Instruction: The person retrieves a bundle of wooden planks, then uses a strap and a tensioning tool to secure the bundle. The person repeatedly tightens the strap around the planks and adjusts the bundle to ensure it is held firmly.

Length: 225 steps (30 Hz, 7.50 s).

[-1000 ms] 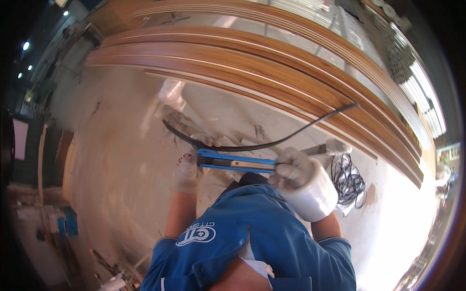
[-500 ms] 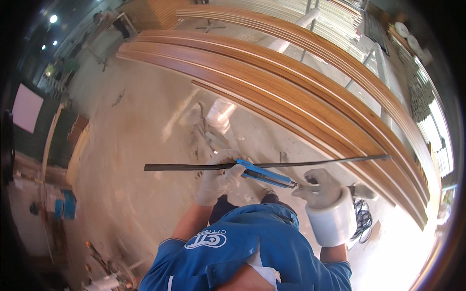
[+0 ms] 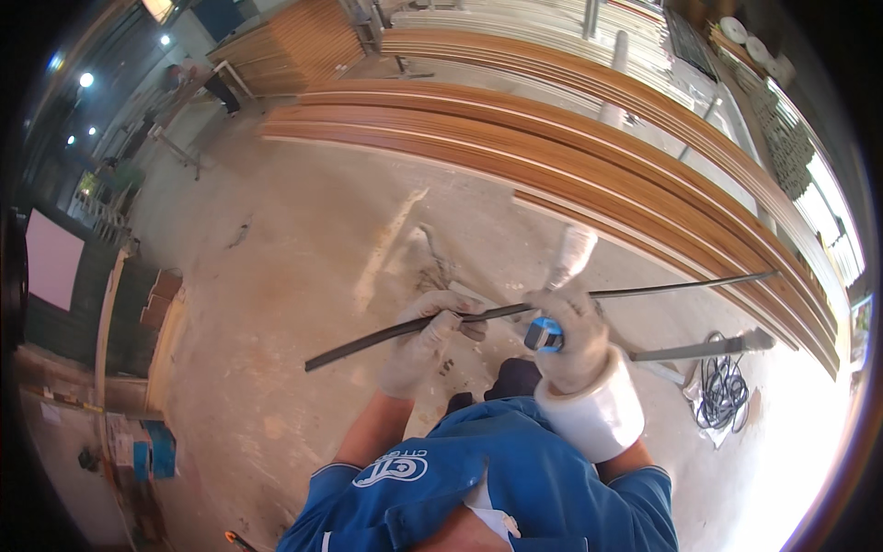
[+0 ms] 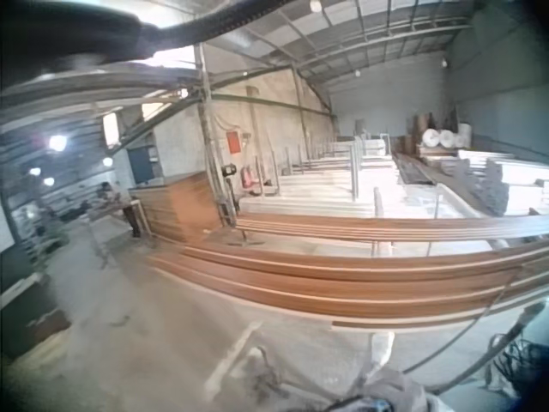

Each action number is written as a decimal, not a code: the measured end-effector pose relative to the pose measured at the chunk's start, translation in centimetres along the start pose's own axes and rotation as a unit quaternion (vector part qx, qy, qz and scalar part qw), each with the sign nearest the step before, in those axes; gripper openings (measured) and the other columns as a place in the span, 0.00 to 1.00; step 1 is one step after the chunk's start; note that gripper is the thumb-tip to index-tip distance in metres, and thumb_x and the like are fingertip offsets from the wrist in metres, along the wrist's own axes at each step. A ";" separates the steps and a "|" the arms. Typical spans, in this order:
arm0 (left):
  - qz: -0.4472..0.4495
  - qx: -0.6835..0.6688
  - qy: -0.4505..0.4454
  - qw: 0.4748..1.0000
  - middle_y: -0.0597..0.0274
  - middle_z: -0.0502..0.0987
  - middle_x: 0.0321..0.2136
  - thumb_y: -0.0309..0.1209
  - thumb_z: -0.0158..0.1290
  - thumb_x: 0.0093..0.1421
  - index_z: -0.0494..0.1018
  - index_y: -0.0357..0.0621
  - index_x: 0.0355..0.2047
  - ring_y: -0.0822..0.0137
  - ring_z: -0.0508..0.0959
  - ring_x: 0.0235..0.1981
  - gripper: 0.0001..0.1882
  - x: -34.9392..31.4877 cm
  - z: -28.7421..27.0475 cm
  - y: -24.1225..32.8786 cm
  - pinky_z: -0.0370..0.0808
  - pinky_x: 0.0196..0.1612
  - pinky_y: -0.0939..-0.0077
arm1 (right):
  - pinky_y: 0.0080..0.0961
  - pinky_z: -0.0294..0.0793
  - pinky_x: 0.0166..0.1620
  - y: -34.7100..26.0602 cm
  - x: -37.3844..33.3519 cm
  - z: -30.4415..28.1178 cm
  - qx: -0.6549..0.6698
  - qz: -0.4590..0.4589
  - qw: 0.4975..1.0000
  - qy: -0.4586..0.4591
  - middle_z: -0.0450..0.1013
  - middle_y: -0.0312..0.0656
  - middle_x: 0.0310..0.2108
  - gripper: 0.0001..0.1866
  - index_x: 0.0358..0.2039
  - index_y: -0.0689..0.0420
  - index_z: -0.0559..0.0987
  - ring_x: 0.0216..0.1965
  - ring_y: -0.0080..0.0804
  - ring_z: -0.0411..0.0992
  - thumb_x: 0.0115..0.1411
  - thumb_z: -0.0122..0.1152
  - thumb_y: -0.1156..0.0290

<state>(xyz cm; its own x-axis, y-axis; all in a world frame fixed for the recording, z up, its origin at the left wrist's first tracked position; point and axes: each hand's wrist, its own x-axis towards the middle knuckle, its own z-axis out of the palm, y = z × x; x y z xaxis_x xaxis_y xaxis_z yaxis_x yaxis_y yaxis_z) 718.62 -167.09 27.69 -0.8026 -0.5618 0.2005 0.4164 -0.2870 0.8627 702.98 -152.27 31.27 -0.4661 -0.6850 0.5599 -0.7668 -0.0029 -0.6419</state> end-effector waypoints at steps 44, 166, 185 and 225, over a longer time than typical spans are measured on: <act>0.120 0.444 -0.056 0.886 0.55 0.80 0.36 0.12 0.50 0.58 0.80 0.40 0.42 0.59 0.81 0.38 0.16 37.9 -68.2 25.8 0.79 0.44 0.73 | 0.40 0.76 0.34 -5.4 40.9 52.4 -0.333 0.016 0.940 -0.074 0.74 0.37 0.33 0.15 0.33 0.50 0.79 0.35 0.43 0.75 0.42 0.64 0.79; -0.106 0.233 -0.511 0.820 0.56 0.77 0.36 0.34 0.67 0.50 0.67 0.36 0.52 0.66 0.77 0.32 0.32 50.7 -67.3 23.3 0.75 0.36 0.73 | 0.24 0.75 0.40 -15.5 40.4 66.6 0.019 0.475 0.790 0.388 0.76 0.41 0.36 0.18 0.56 0.60 0.72 0.34 0.25 0.74 0.72 0.52 0.64; -0.099 0.219 -0.545 0.803 0.54 0.77 0.37 0.43 0.71 0.51 0.64 0.35 0.56 0.64 0.78 0.32 0.40 51.2 -68.2 21.4 0.76 0.38 0.68 | 0.30 0.78 0.44 -19.6 44.6 69.0 0.004 0.207 0.648 0.733 0.74 0.44 0.38 0.27 0.60 0.66 0.64 0.38 0.32 0.76 0.70 0.57 0.60; -0.470 0.134 -0.728 0.481 0.65 0.78 0.35 0.28 0.63 0.61 0.74 0.35 0.51 0.75 0.77 0.37 0.20 37.0 -72.5 20.5 0.76 0.40 0.79 | 0.33 0.66 0.59 -19.4 32.7 84.0 0.034 0.500 0.595 0.629 0.68 0.45 0.59 0.31 0.58 0.59 0.75 0.58 0.36 0.66 0.70 0.50 0.44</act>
<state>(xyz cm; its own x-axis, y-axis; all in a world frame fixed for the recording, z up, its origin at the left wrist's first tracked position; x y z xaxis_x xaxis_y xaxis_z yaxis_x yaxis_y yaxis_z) 728.44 -249.98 19.10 -0.1130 0.9132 -0.3915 -0.3363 0.3356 0.8799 739.72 -235.76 18.04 -0.6683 0.7170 -0.1981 0.1705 -0.1116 -0.9790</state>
